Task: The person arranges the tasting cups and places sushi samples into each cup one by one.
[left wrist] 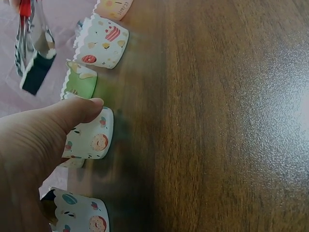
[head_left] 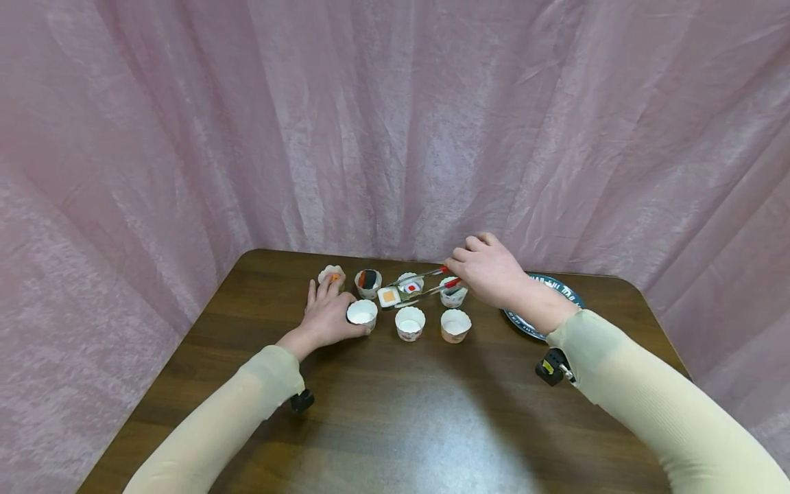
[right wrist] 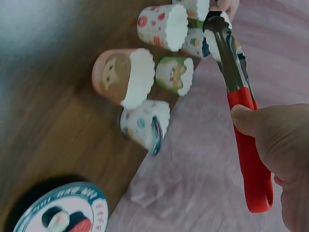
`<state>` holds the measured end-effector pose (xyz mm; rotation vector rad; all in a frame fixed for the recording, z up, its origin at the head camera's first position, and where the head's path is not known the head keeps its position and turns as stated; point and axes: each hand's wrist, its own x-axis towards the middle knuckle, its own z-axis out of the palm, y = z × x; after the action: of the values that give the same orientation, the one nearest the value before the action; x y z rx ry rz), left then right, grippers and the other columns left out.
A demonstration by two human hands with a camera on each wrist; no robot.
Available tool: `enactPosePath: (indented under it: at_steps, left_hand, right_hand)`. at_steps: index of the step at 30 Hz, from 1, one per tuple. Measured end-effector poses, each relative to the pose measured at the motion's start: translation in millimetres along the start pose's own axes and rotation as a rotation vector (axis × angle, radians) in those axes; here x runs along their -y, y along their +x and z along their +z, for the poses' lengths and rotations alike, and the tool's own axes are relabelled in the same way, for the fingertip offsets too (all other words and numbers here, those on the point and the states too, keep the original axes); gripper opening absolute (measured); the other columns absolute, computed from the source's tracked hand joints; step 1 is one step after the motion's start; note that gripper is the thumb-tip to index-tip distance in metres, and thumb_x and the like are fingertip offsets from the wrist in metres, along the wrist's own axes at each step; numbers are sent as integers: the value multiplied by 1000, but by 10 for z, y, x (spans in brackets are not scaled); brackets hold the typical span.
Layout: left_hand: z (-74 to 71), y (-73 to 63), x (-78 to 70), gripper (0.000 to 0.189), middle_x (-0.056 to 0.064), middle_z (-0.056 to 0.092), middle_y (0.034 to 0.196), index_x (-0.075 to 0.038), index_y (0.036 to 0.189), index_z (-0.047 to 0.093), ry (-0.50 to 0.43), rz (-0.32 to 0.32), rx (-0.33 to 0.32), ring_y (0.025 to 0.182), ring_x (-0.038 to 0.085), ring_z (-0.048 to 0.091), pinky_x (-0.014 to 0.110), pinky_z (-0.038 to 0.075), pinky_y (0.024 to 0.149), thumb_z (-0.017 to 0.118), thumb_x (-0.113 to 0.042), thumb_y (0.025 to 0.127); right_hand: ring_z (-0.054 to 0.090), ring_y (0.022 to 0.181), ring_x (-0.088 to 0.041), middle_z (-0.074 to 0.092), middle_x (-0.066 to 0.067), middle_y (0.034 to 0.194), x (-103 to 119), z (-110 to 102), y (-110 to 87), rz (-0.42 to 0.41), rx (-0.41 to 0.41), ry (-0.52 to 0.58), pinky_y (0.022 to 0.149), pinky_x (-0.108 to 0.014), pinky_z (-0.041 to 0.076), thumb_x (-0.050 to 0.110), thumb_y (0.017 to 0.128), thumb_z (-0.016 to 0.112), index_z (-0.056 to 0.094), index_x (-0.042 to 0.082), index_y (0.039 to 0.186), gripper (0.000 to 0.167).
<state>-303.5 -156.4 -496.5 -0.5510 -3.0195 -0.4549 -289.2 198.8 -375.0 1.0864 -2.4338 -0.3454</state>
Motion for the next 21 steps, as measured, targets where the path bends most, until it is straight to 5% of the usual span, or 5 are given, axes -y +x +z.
enactPosePath:
  at_steps: [9,21]
  left_hand:
    - [-20,-2,-16,66,21,23,165,-13,116,72,4,-15,10,154,42,3,68,-7,117,84,-61,72]
    - [-84,-27,-61,67,23,23,164,-8,113,71,-2,-34,19,154,42,6,68,-2,117,87,-58,72]
  right_hand:
    - [54,95,-28,68,0,101,156,75,241,-24,17,20,96,-49,41,21,86,82,75,14,113,29]
    - [56,94,-28,68,0,98,271,147,435,-52,-17,-8,93,-47,42,26,77,89,75,15,107,35]
